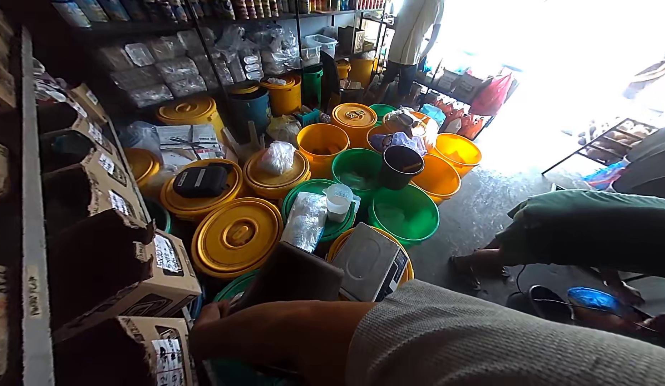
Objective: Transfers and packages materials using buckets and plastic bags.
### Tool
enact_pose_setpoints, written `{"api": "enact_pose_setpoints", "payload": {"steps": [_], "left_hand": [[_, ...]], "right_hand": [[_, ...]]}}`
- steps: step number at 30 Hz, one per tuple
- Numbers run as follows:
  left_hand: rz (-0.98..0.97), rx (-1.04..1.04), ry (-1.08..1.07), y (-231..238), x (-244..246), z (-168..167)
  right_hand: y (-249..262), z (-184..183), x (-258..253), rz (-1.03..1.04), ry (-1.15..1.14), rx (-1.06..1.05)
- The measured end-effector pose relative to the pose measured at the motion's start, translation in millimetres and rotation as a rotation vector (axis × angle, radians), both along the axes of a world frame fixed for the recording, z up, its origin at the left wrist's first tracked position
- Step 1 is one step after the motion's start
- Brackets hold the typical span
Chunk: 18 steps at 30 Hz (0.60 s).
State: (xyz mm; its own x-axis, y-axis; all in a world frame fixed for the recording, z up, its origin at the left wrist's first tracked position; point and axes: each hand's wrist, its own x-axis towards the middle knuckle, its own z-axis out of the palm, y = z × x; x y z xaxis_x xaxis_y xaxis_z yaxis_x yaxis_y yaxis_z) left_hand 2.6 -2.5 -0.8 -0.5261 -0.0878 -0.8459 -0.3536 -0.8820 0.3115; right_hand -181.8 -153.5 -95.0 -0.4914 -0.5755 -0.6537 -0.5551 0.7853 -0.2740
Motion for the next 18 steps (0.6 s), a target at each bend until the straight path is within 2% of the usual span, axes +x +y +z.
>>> {"api": "enact_pose_setpoints", "payload": {"steps": [13,18], "left_hand": [[0.004,0.014,0.077,1.4,5.1,1.8],[-0.040,-0.044,0.061,2.5,4.5,1.8]], "right_hand": [[-4.7,-13.8,-1.9,0.035,0.044,0.003],[8.1,18.7,6.2,-0.085,-0.014,0.002]]}}
